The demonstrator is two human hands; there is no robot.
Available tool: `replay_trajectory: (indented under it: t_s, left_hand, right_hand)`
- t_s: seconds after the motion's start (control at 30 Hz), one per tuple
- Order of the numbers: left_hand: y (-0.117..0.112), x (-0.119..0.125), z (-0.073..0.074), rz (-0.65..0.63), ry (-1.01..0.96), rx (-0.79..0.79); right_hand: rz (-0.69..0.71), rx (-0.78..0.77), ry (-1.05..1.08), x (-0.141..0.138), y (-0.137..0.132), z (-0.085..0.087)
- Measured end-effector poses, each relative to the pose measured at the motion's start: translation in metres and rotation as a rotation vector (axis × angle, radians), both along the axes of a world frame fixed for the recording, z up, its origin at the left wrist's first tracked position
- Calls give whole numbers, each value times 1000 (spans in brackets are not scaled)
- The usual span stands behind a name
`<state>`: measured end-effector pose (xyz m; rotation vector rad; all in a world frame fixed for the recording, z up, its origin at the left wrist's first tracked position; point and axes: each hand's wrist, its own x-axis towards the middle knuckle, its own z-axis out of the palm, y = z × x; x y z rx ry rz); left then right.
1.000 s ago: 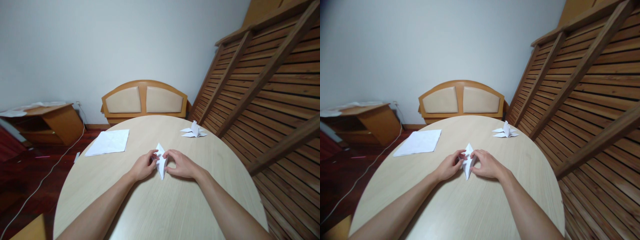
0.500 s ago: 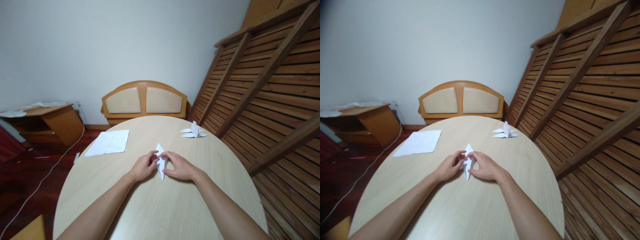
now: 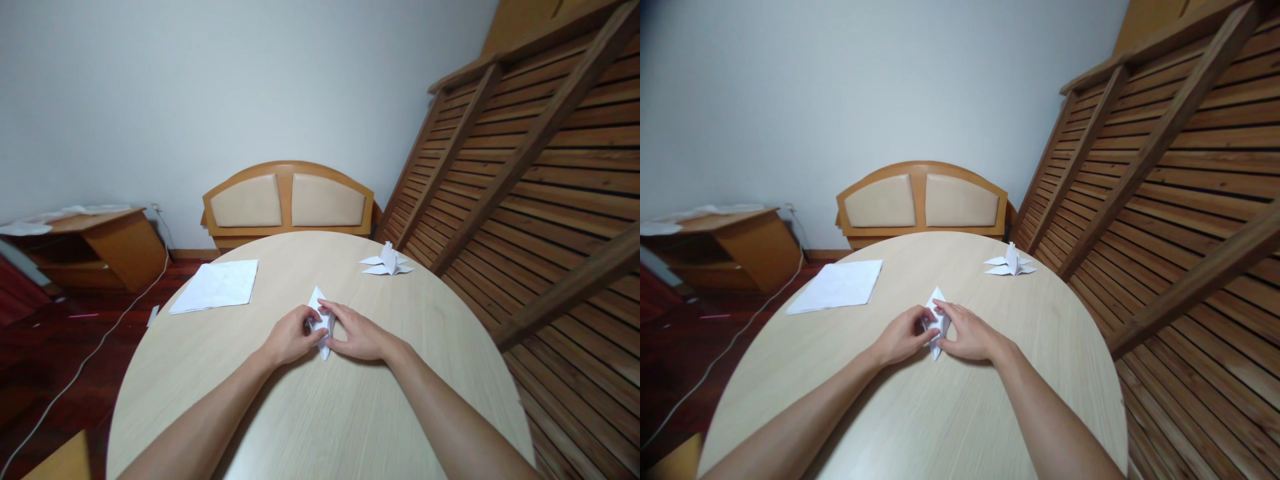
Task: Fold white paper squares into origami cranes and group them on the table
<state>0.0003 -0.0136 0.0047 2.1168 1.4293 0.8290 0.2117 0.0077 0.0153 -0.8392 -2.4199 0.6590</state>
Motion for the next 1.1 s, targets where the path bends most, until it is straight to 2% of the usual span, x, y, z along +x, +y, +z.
replay_trajectory:
  t_s: [0.33,0.57,0.73,1.1]
  left_hand:
    - [-1,6,-1,12,64,64]
    - [1,-11,1,-140,-10,6]
    - [5,-24,0,-206,-26,6]
    - [7,-27,10,-102,-109,15]
  right_hand:
    - [-7,-38,33,1,2,-2]
    - [-65,25,-22,0,5,3]
    - [-50,-3,-52,3,8,6]
    - [-154,-83,34,4,7,4]
